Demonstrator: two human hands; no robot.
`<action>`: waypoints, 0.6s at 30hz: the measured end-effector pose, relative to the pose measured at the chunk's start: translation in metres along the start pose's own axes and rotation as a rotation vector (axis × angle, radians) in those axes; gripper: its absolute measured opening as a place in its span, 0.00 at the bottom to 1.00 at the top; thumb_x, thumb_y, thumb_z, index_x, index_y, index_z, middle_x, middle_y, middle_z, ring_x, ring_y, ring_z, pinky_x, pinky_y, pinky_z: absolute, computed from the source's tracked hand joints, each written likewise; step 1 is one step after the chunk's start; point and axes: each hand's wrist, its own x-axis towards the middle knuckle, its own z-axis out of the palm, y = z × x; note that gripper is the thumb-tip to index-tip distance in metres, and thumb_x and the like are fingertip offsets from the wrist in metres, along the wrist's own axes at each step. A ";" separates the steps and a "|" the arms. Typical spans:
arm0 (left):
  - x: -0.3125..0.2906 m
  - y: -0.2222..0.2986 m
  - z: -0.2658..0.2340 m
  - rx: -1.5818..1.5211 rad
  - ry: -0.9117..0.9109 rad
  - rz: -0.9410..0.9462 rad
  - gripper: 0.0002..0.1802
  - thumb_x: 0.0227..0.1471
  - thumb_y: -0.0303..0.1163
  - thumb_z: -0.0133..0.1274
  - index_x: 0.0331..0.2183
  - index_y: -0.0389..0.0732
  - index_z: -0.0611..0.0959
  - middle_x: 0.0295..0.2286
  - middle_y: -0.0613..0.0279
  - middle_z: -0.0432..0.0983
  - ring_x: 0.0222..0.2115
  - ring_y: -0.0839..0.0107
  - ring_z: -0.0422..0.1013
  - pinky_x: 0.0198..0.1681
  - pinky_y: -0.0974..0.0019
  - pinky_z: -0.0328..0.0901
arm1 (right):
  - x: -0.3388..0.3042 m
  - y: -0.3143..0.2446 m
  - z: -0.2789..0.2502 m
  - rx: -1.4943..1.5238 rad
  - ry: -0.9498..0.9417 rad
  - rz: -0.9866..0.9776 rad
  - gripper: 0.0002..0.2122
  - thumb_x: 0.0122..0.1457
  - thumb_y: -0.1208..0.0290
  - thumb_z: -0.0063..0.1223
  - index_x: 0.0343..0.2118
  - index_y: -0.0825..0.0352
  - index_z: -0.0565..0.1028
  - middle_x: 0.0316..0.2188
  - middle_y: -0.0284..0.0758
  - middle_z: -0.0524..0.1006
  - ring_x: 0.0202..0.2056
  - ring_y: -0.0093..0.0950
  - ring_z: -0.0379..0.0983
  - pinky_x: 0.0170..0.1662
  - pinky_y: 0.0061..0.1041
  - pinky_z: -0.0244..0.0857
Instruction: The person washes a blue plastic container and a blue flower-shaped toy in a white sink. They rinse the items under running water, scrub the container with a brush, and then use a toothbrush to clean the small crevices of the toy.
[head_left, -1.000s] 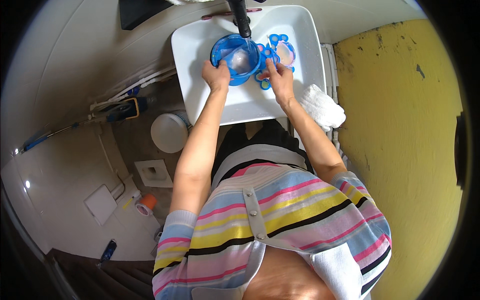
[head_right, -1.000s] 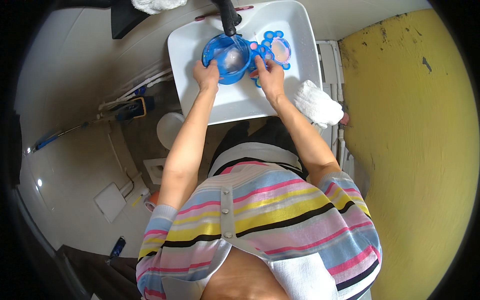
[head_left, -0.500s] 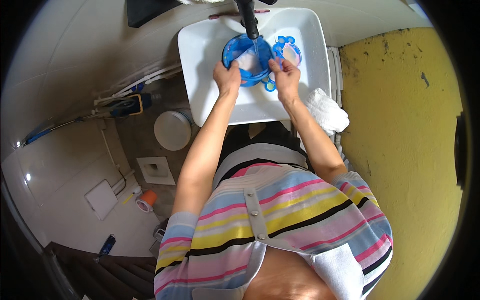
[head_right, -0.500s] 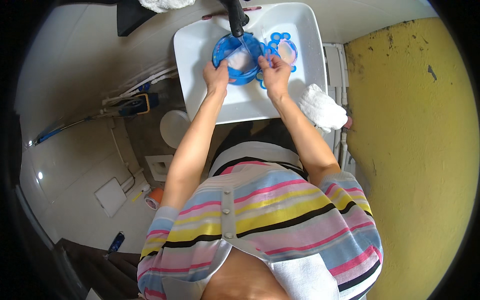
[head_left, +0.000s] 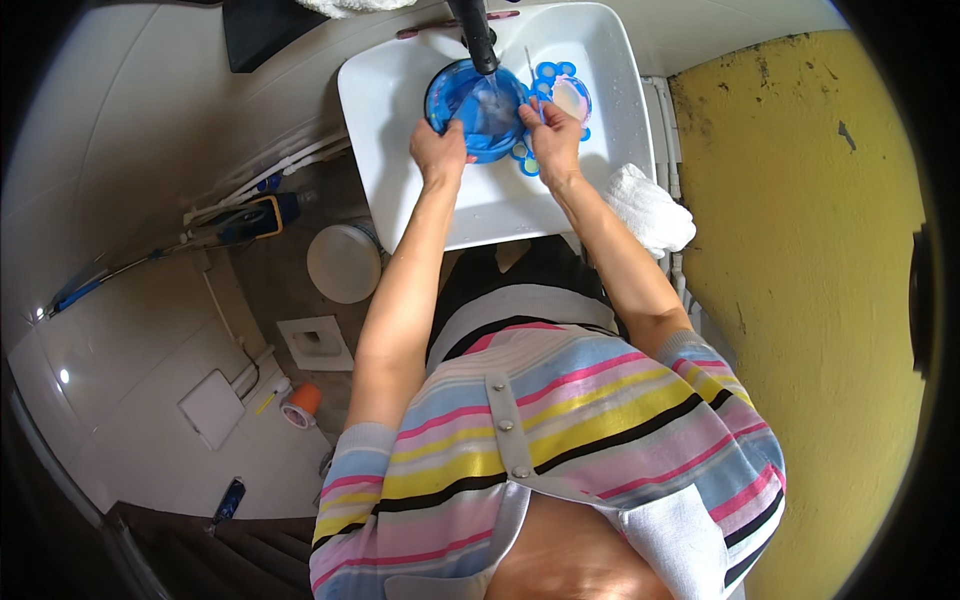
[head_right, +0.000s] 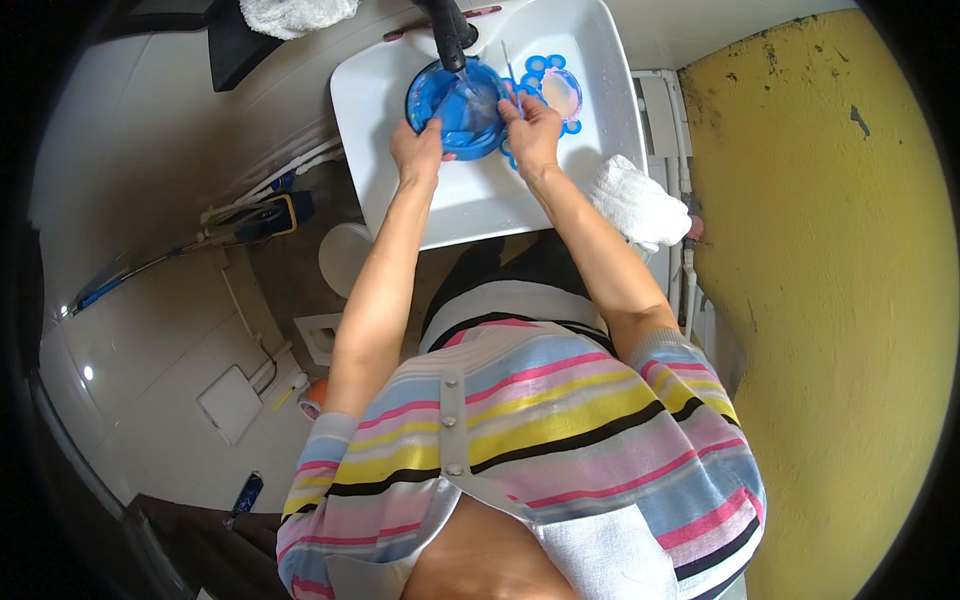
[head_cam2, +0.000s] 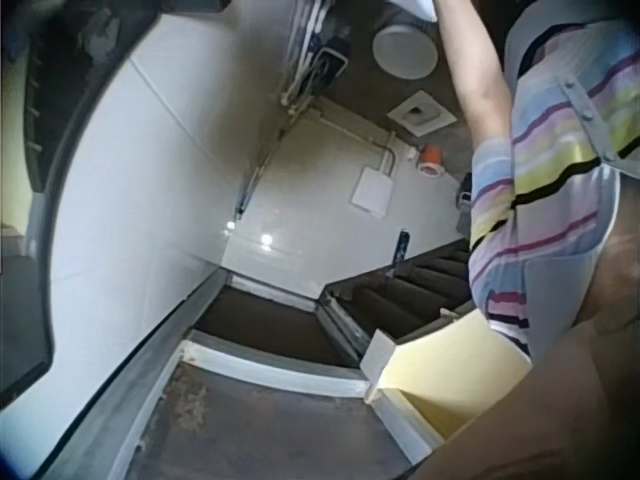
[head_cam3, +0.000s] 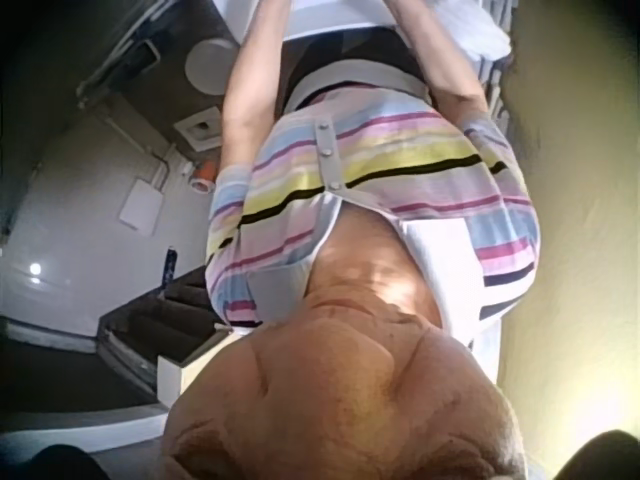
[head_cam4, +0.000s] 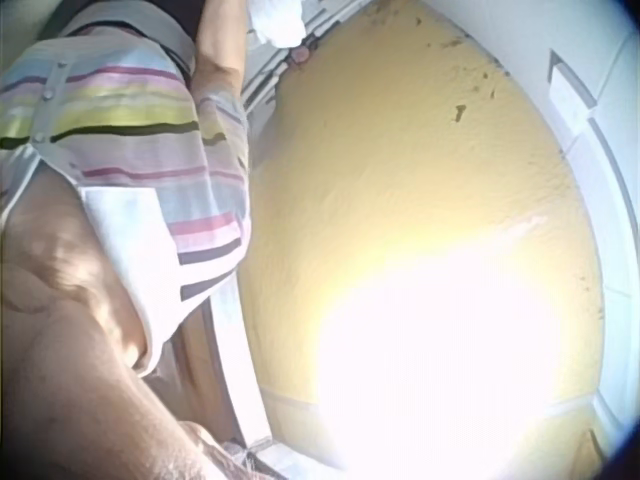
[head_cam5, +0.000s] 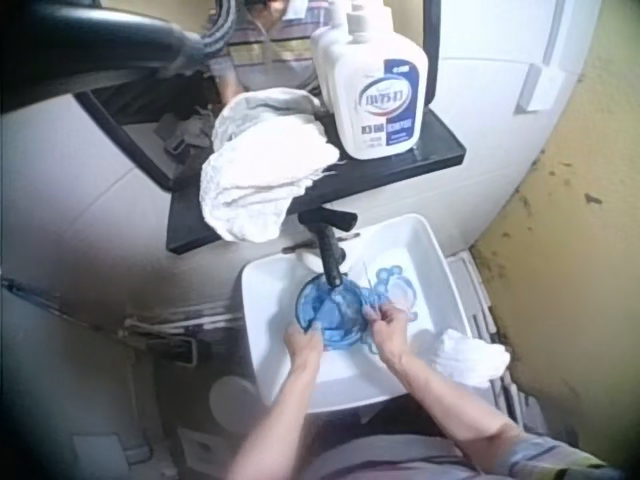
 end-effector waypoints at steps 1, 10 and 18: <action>-0.001 -0.003 -0.005 -0.019 0.015 0.025 0.09 0.47 0.25 0.53 0.27 0.28 0.73 0.22 0.49 0.74 0.14 0.63 0.72 0.11 0.64 0.70 | -0.001 0.005 0.001 -0.039 -0.023 0.068 0.09 0.55 0.74 0.59 0.36 0.74 0.78 0.31 0.28 0.77 0.30 0.15 0.66 0.34 0.14 0.61; 0.004 -0.013 -0.005 0.022 -0.050 0.002 0.09 0.47 0.26 0.53 0.28 0.27 0.75 0.24 0.48 0.75 0.15 0.63 0.73 0.12 0.65 0.70 | -0.001 0.000 -0.005 -0.088 -0.032 0.013 0.08 0.56 0.75 0.58 0.34 0.75 0.77 0.28 0.26 0.76 0.28 0.14 0.65 0.33 0.14 0.61; -0.011 0.001 0.000 -0.017 -0.137 -0.030 0.09 0.46 0.24 0.54 0.28 0.27 0.75 0.21 0.49 0.75 0.14 0.61 0.74 0.12 0.66 0.70 | -0.003 -0.017 -0.020 -0.085 -0.011 0.087 0.10 0.57 0.73 0.57 0.39 0.73 0.78 0.27 0.27 0.76 0.27 0.14 0.66 0.31 0.14 0.60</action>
